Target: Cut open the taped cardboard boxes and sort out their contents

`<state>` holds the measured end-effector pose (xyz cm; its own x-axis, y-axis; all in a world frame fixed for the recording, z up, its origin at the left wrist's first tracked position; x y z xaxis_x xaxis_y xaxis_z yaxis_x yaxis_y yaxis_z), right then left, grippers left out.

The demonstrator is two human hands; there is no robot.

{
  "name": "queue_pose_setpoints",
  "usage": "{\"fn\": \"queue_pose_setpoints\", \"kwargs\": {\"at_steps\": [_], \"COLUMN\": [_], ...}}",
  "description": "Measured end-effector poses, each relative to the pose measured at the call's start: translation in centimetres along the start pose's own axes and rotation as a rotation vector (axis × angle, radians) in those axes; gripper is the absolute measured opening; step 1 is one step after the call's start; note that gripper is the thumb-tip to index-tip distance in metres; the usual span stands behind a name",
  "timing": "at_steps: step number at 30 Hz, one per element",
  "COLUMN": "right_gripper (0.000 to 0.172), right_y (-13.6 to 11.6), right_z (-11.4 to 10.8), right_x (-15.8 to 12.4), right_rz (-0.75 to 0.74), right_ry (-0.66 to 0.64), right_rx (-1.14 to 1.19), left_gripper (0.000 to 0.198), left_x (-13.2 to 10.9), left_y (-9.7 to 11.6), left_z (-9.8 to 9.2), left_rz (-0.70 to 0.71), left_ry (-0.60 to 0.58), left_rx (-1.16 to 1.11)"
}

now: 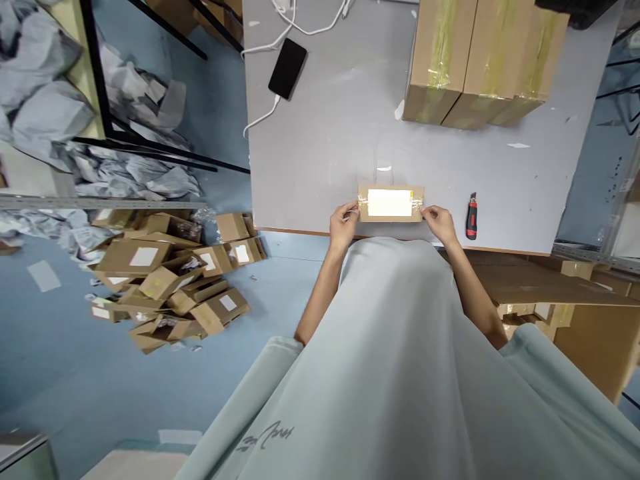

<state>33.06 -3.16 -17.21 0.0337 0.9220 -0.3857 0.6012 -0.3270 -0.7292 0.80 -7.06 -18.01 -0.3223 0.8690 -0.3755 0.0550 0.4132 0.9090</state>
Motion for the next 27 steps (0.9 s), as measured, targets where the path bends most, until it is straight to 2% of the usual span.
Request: {"fn": "queue_pose_setpoints", "kwargs": {"at_steps": [3,6,9,13,16,19,22,27], "right_gripper": [0.051,0.044,0.055,0.079,0.087,0.087,0.089,0.090], "right_y": [1.4,2.3,2.0,0.2,-1.8,-3.6,-4.6,-4.6], "right_z": [-1.5,-3.3,-4.4,-4.2,-3.5,-2.6,-1.4,0.2], "right_x": [0.1,0.0,-0.8,-2.5,-3.7,-4.3,-4.1,-2.8], "right_rz": [0.027,0.079,0.072,0.029,0.018,-0.046,-0.106,-0.121], "right_ry": [0.047,0.160,0.272,0.175,0.135,0.109,0.038,-0.045], "right_rx": [-0.013,-0.130,-0.152,0.129,0.183,0.135,0.155,0.092], "left_gripper": [0.036,0.044,0.045,0.044,0.046,0.046,0.045,0.043], "left_x": [0.3,1.0,1.1,-0.2,-1.1,-1.3,-0.9,0.0], "left_y": [-0.3,-1.2,-1.4,-0.1,1.4,2.9,3.9,3.8], "left_z": [0.6,1.6,3.0,5.3,6.2,5.6,3.9,1.9], "left_rz": [-0.016,-0.176,-0.239,-0.146,-0.094,-0.039,0.024,0.004], "left_ry": [-0.029,-0.015,-0.082,-0.250,-0.268,-0.221,-0.162,-0.159], "left_rx": [-0.045,-0.043,-0.039,-0.109,-0.109,-0.068,-0.018,0.055]}}
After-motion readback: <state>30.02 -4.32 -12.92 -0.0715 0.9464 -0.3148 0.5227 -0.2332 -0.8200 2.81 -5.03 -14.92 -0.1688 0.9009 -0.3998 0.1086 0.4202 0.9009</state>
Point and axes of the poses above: each hand's wrist, its own x-axis towards the middle knuckle, its own z-axis out of the palm, y = z × x, the point moved 1 cm from there along x, towards the middle knuckle, and after that the axes turned 1 degree about -x, right-handed, at the moved point
